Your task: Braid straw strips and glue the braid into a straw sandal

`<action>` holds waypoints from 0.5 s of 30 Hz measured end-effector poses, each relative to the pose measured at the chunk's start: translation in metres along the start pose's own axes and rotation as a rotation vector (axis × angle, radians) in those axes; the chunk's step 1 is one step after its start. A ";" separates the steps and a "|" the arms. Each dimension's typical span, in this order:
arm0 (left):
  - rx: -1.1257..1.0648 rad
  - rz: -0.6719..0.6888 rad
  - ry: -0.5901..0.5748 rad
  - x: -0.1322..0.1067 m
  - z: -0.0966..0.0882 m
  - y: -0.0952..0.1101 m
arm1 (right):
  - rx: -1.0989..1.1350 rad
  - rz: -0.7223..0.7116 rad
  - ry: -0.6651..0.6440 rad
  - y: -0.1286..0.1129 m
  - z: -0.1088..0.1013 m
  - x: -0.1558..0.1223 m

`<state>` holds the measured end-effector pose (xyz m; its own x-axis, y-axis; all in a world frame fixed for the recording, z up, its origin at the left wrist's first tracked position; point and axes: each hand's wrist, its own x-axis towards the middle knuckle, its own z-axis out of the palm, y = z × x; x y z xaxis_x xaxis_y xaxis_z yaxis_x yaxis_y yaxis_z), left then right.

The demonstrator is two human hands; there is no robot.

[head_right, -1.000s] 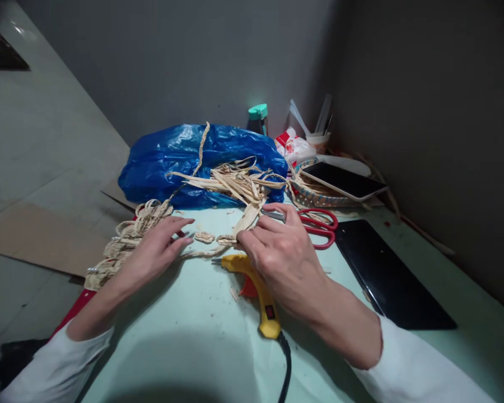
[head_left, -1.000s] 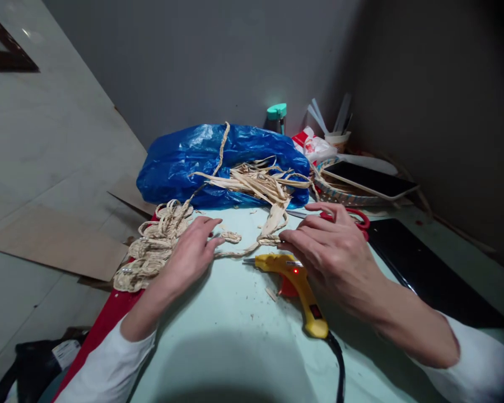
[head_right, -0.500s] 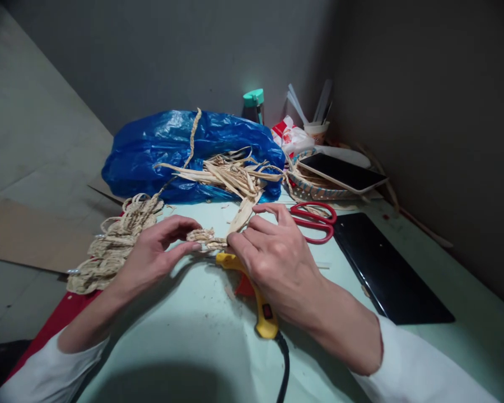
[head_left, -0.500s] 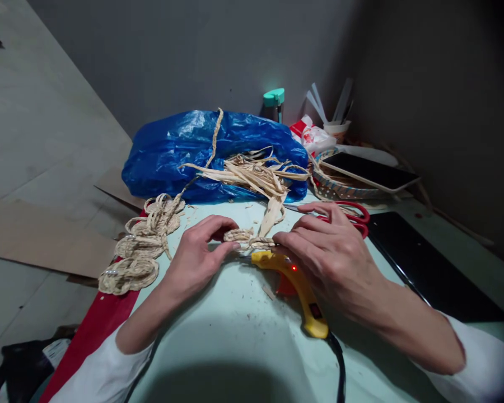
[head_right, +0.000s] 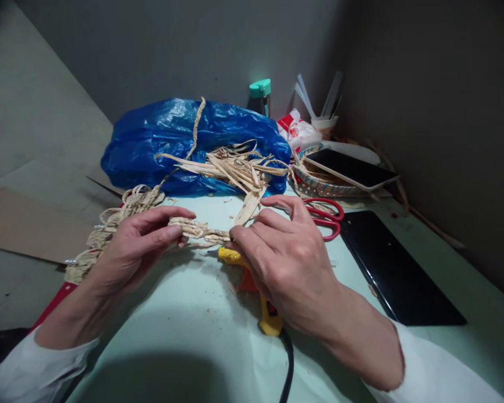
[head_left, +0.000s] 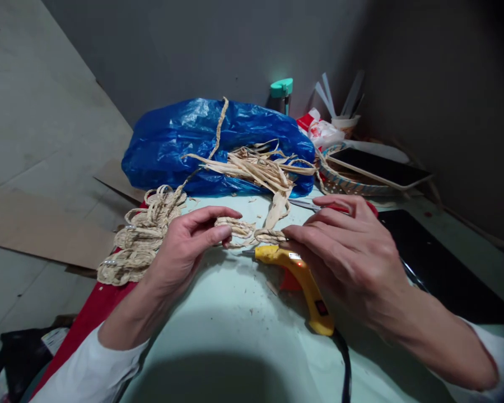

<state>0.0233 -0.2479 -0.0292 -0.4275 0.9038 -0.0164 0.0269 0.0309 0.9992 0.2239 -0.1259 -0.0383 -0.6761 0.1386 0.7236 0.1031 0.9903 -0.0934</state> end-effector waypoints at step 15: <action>-0.226 -0.092 -0.092 -0.006 0.009 0.003 | -0.017 -0.008 0.034 -0.005 0.000 -0.002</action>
<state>0.0340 -0.2492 -0.0265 -0.3343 0.9371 -0.1008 -0.2153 0.0282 0.9761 0.2244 -0.1310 -0.0393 -0.6516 0.1304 0.7473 0.1105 0.9909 -0.0765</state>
